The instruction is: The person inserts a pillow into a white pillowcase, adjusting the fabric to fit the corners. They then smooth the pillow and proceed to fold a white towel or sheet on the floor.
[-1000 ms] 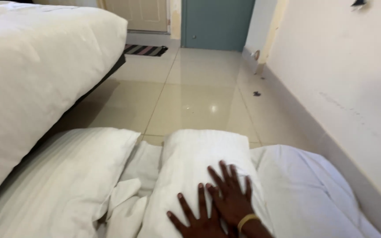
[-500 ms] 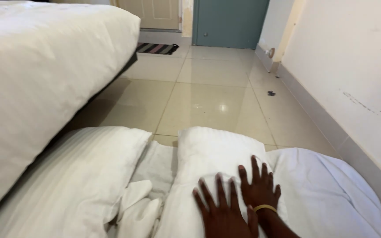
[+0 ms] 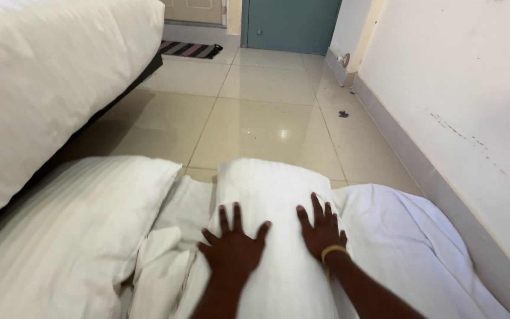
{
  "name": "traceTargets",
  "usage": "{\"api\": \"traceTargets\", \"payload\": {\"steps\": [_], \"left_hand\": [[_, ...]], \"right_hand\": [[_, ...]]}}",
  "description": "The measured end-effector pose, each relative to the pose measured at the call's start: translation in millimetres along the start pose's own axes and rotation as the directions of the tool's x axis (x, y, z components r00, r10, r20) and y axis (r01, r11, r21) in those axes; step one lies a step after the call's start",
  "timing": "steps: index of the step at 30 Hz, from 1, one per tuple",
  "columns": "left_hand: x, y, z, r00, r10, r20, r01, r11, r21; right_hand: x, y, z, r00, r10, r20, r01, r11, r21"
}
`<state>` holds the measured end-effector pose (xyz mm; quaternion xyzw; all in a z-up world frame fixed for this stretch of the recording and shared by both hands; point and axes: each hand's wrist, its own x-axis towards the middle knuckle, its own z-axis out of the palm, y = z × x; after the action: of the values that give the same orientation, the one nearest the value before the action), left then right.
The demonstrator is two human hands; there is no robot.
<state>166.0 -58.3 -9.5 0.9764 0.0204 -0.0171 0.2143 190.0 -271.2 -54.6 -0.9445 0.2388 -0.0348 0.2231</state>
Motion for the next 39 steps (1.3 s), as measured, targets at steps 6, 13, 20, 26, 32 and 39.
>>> {"api": "traceTargets", "payload": {"steps": [6,13,20,26,32,39], "left_hand": [[-65,-47,-23,0.998,0.020,0.064,-0.028,0.991,0.128],[-102,-86,-21,0.997,-0.009,0.078,0.019,0.992,-0.125],[-126,-62,-54,0.983,-0.138,0.125,0.175,0.915,-0.363],[-130,-54,-77,0.997,-0.073,-0.039,0.038,0.823,-0.567],[-121,-76,-123,0.946,-0.075,-0.316,-0.151,0.761,-0.631],[-143,-132,-286,0.927,-0.276,-0.253,0.155,0.898,-0.411]], "right_hand": [[-40,55,-15,0.981,0.035,0.193,-0.051,0.996,0.080],[-128,46,-15,0.973,0.206,0.108,-0.231,0.896,0.379],[-154,24,-43,0.919,0.307,-0.248,-0.193,0.897,0.397],[-157,-3,-96,0.858,0.251,-0.449,-0.056,0.913,0.404],[-195,-82,-151,0.837,0.086,-0.541,0.208,0.863,0.460],[-208,-194,-128,0.780,-0.167,-0.604,0.540,0.667,0.513]]}}
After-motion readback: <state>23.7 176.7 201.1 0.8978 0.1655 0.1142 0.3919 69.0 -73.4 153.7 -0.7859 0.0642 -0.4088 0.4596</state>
